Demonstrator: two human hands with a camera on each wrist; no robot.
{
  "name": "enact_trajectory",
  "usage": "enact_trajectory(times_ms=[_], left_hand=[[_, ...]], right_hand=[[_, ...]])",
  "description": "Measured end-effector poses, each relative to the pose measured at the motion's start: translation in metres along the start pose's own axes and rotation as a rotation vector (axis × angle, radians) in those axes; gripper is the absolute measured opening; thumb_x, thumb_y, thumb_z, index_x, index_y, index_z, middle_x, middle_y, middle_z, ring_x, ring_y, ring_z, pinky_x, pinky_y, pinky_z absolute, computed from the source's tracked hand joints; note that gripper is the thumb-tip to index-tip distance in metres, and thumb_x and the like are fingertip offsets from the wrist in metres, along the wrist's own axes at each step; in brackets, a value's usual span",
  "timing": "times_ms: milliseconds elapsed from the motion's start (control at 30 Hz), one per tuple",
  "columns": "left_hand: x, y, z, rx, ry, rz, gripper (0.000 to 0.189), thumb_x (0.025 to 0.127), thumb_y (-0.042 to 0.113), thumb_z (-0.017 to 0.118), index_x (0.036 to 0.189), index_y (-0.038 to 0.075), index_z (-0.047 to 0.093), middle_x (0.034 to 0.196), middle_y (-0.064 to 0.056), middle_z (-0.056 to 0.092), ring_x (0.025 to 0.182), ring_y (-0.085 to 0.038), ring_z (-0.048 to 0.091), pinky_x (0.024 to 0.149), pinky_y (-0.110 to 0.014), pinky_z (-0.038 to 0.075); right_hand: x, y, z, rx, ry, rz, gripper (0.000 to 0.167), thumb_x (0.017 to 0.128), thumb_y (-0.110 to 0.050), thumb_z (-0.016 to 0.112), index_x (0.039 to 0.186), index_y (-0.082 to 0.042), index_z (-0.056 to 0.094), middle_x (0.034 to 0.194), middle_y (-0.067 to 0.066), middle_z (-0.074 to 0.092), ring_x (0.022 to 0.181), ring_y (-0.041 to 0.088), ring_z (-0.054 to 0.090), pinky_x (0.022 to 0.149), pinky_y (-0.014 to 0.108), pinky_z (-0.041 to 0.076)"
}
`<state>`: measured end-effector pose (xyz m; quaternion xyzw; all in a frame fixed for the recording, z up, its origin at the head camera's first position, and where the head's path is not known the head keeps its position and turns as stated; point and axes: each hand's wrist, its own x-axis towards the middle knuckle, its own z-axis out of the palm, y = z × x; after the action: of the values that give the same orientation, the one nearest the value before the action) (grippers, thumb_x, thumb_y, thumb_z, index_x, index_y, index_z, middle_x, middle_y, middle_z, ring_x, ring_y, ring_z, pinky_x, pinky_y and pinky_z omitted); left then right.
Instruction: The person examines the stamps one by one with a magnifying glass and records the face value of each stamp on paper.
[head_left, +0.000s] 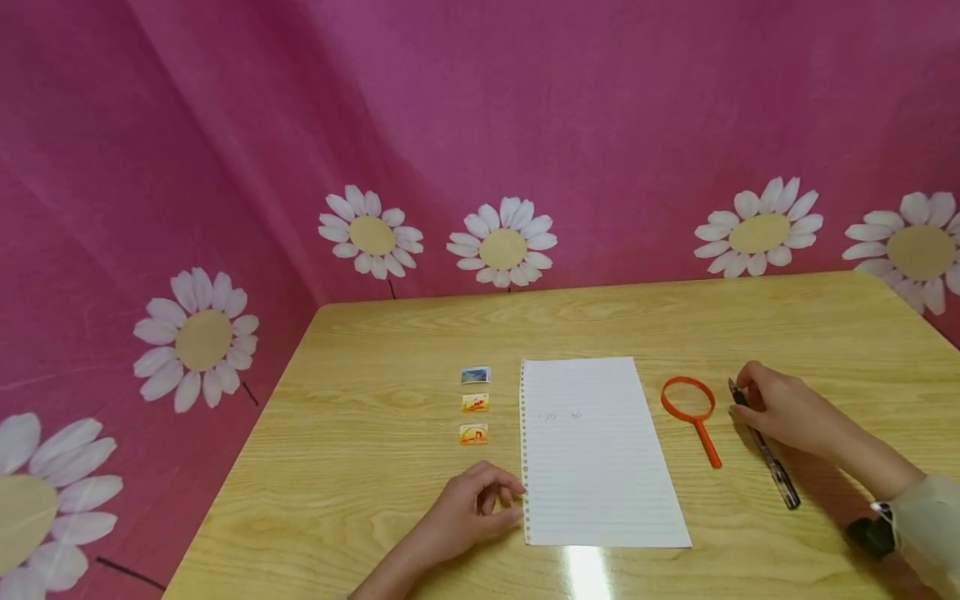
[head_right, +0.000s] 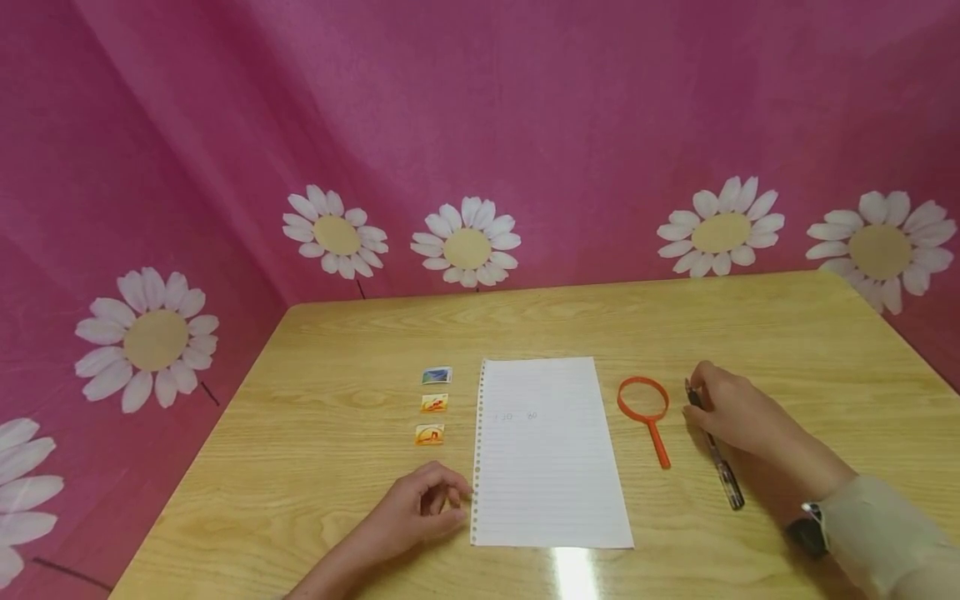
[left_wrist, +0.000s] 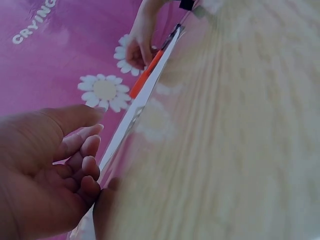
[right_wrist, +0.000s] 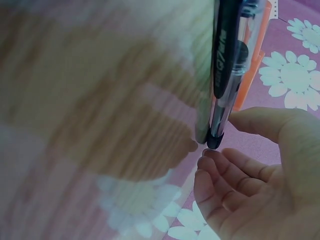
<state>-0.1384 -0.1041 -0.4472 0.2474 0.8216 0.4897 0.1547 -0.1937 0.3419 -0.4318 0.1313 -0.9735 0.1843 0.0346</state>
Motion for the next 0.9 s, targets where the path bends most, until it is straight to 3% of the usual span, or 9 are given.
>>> enact_trajectory(times_ms=[233,433,600,900], left_hand=[[0.0030,0.0049,0.0071,0.099,-0.025,0.025,0.021,0.087,0.021,0.074,0.105,0.013,0.067,0.090,-0.002,0.057,0.064,0.003,0.037,0.059,-0.013,0.034],[0.0046,0.0066,0.0097,0.190,-0.039,0.004,0.022,0.084,0.020,0.077,0.103,0.015,0.067,0.088,0.005,0.054,0.067,0.003,0.037,0.063,-0.013,0.035],[0.0054,0.0086,0.0101,0.258,-0.049,-0.014,0.021,0.084,0.021,0.077,0.103,0.016,0.067,0.088,0.008,0.053,0.072,0.002,0.039,0.069,-0.013,0.036],[0.0061,0.0069,0.0113,0.279,-0.057,-0.023,0.022,0.085,0.023,0.077,0.103,0.018,0.066,0.088,0.010,0.052,0.075,0.001,0.041,0.072,-0.015,0.037]], right_hand=[[0.0022,-0.0010,-0.0001,0.001,-0.026,0.013,0.033,0.084,-0.011,0.073,0.104,0.006,0.052,0.073,0.003,0.048,0.063,0.010,0.040,0.055,0.023,0.033],[0.0029,-0.0023,-0.0001,-0.003,-0.023,0.003,0.033,0.085,-0.009,0.072,0.104,0.007,0.051,0.072,0.002,0.048,0.062,0.009,0.039,0.054,0.023,0.034],[0.0024,-0.0022,0.0016,0.001,-0.001,-0.038,0.029,0.086,-0.005,0.069,0.102,0.006,0.048,0.068,0.002,0.051,0.056,0.006,0.039,0.050,0.022,0.035],[-0.0037,0.0032,0.0039,-0.007,0.086,-0.152,0.037,0.083,0.007,0.067,0.106,-0.002,0.040,0.059,-0.005,0.046,0.049,-0.003,0.031,0.046,0.019,0.031]])
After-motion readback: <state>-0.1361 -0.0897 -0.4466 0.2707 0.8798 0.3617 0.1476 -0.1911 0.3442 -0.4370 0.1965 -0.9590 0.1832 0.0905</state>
